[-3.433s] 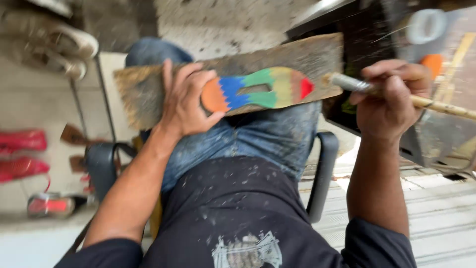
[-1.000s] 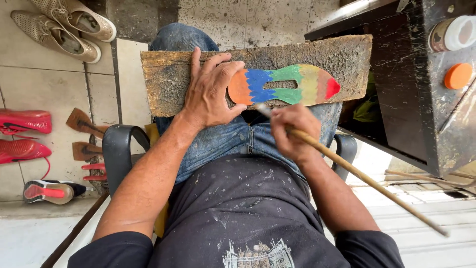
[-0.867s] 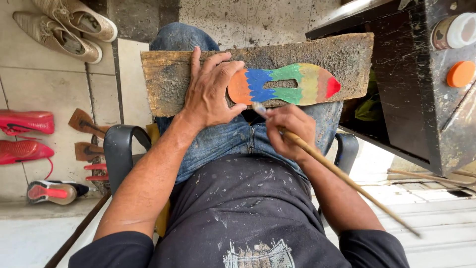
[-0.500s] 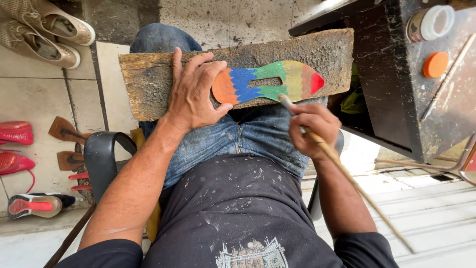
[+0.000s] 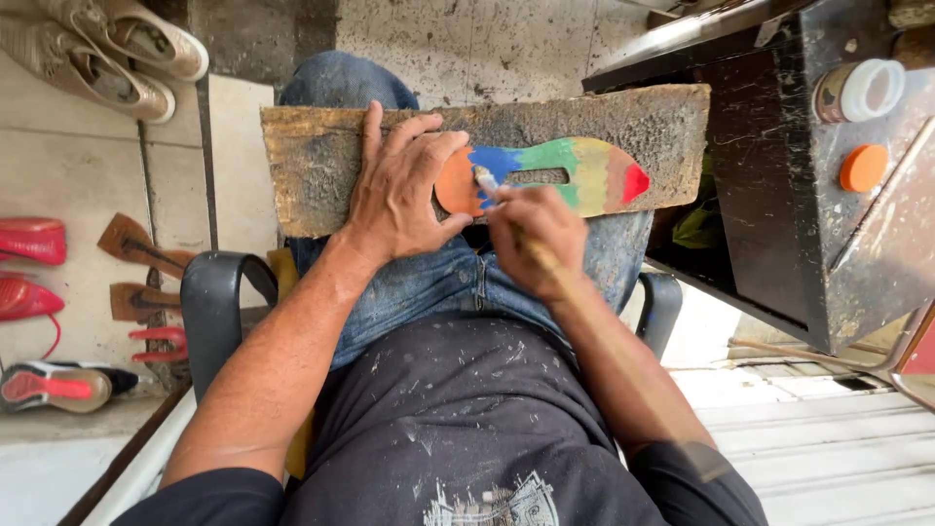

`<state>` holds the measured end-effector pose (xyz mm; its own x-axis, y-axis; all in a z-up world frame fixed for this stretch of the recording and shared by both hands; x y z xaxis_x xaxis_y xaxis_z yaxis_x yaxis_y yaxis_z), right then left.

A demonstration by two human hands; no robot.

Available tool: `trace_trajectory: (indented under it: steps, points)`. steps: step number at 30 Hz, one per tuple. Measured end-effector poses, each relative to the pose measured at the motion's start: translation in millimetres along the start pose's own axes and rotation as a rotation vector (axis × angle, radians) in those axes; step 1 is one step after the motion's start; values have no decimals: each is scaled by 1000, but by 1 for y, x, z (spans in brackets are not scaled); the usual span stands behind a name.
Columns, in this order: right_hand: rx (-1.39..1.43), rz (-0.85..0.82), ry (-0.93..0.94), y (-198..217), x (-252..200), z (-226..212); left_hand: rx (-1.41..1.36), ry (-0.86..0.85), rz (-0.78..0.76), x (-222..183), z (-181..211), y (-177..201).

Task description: Applying glue to the bottom of shoe soles using a brush at a repair bench.

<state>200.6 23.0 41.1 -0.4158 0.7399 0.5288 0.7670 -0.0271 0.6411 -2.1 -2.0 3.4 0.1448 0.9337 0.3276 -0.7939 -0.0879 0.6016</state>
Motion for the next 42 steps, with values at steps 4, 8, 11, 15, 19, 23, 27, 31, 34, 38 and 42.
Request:
trace_trajectory:
  steps: [4, 8, 11, 15, 19, 23, 27, 31, 34, 38, 42]
  points:
    - [65, 127, -228, 20, -2, 68, -54, 7, 38, 5, 1, -1]
    - [113, 138, -241, 31, 17, 50, -50, -8, 43, 3, -2, -5]
    - [183, 3, -226, 3, 18, 36, -29, -4, 66, 3, 2, -2]
    - [295, -5, -232, -8, 35, 43, -32, 14, 90, 3, 3, -1]
    - [385, -162, -284, -20, 35, 36, -32, 23, 101, 2, 2, -5]
    - [351, -27, -243, -17, 40, 32, -34, 17, 131, 2, 1, -6]
    - [75, 105, -230, 5, 41, 47, -30, -40, 114, 4, -7, -10]
    - [158, 327, -323, 74, 14, 89, -8, -83, 68, -1, -4, -4]
    - [155, 353, -425, 114, -14, 110, 12, -89, 42, 2, -3, 2]
    - [0, 413, -378, 135, -36, 111, 34, -42, -20, 10, 6, 9]
    - [-185, 380, -381, 138, -52, 115, 104, 13, -133, 25, 31, 9]
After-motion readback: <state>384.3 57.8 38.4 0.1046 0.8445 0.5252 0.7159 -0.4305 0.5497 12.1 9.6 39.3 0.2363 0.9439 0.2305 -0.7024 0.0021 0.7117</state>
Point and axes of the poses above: each hand's wrist, its own x-axis towards the middle knuckle, its own y-axis out of the back of the hand, z = x × y, the point moved 1 cm from there along x, towards the middle knuckle, and after that the axes turned 7 degrees about -x, right-handed, at the moved point
